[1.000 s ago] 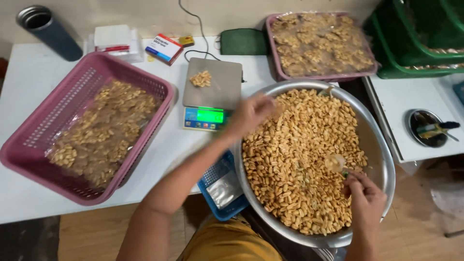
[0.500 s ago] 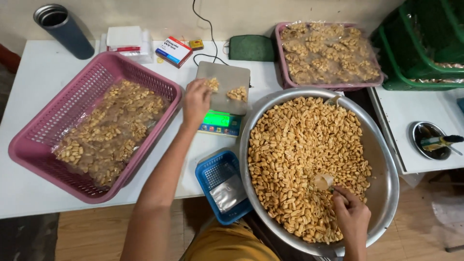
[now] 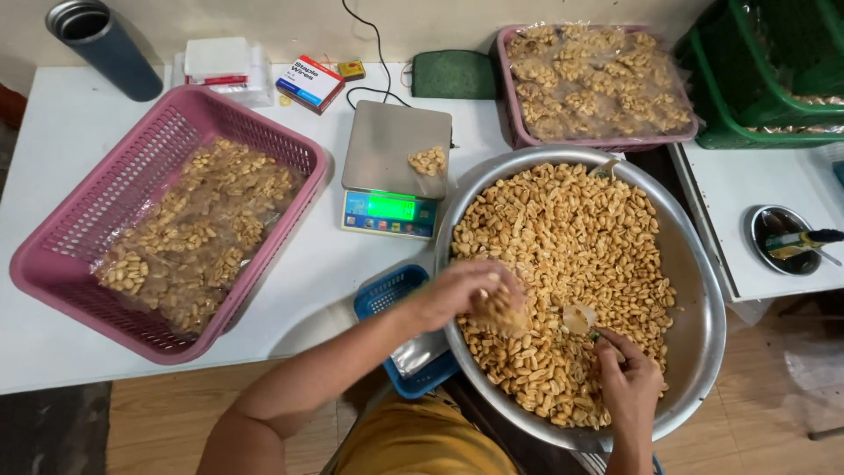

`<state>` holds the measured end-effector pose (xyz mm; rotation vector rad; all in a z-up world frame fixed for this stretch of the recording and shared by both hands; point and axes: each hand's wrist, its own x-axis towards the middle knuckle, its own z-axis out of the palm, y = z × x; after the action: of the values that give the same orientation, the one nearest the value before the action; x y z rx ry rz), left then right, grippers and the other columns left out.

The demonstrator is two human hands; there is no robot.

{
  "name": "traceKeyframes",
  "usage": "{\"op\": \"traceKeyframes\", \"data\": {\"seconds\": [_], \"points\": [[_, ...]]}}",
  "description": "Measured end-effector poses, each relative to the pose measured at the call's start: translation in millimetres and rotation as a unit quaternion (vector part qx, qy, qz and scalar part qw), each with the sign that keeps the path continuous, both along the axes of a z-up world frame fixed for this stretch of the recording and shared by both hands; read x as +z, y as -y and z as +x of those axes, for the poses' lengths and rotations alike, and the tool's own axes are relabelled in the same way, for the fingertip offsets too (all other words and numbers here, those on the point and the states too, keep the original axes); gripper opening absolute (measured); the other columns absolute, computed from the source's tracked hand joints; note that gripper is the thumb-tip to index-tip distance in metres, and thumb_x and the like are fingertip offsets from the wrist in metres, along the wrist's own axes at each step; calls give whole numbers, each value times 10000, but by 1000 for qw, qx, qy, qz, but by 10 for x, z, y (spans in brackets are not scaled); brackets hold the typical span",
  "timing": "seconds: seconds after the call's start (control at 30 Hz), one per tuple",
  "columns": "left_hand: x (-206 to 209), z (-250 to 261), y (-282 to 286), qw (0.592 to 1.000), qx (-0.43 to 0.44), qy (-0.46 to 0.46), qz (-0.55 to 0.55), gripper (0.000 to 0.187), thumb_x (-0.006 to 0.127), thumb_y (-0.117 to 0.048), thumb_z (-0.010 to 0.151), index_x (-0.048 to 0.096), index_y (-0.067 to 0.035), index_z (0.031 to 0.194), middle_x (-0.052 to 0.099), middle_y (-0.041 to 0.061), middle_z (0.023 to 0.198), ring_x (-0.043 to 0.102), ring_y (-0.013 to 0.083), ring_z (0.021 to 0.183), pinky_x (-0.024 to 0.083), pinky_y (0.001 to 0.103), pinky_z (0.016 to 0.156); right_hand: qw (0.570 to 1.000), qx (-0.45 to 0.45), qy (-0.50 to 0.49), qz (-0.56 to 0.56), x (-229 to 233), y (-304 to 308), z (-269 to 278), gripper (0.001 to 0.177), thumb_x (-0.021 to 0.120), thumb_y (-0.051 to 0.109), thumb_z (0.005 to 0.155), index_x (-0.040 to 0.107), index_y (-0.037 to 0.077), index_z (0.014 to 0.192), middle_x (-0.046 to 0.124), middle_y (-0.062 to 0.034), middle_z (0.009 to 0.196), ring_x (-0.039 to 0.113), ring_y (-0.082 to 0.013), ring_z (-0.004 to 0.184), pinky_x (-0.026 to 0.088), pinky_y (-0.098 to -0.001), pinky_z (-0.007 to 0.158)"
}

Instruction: Scooping peanuts into small plastic bags, weighing them on a digital scale, and placing them into a storage basket.

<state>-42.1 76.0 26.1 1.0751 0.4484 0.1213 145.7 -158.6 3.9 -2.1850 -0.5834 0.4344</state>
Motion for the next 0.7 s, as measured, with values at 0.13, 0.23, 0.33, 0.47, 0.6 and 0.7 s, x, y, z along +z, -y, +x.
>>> {"op": "traceKeyframes", "data": {"seconds": [0.13,0.23,0.33,0.47,0.6,0.7], "points": [[-317,267,209,999,1,44,-8,225,518,-136,975,741,-163,975,624,249,1351,650,364,1112,684,354,737,1000,-22,-8,-4,27,54,-8,294,607,183,963,761,80,1191,561,-32,578,394,-94,480,326,-260,393],[-365,389,313,996,-4,-41,-73,230,603,-182,913,703,-68,1085,587,247,1326,633,343,1095,662,347,741,999,-33,-4,-14,3,80,-10,286,614,190,950,775,108,1171,561,-34,562,387,-91,476,350,-265,391],[-542,477,354,981,-60,-40,-181,377,606,-300,932,670,-42,1198,577,237,1223,587,311,1041,595,373,736,999,-30,-16,-6,14,75,-25,285,594,175,956,770,118,1173,512,-18,529,342,-88,450,314,-263,369],[-761,502,444,975,-55,16,-213,145,559,-15,880,459,-115,850,531,125,942,562,235,850,567,333,731,998,-31,-53,11,41,55,-61,292,573,127,993,737,61,1226,604,-103,638,431,-135,464,383,-285,343],[-714,511,538,968,-57,68,-234,403,528,-54,923,569,86,1299,600,252,1084,594,332,982,616,406,729,999,-10,-39,8,-109,111,13,280,569,156,1002,735,74,1213,506,-31,524,364,-102,416,329,-256,312],[-618,567,603,983,-32,-20,-181,321,567,-285,999,573,0,1149,571,206,1089,587,279,949,574,375,749,999,-25,-40,-14,-103,96,8,283,586,143,1008,733,89,1244,696,-134,756,407,-123,449,378,-281,325]]}}
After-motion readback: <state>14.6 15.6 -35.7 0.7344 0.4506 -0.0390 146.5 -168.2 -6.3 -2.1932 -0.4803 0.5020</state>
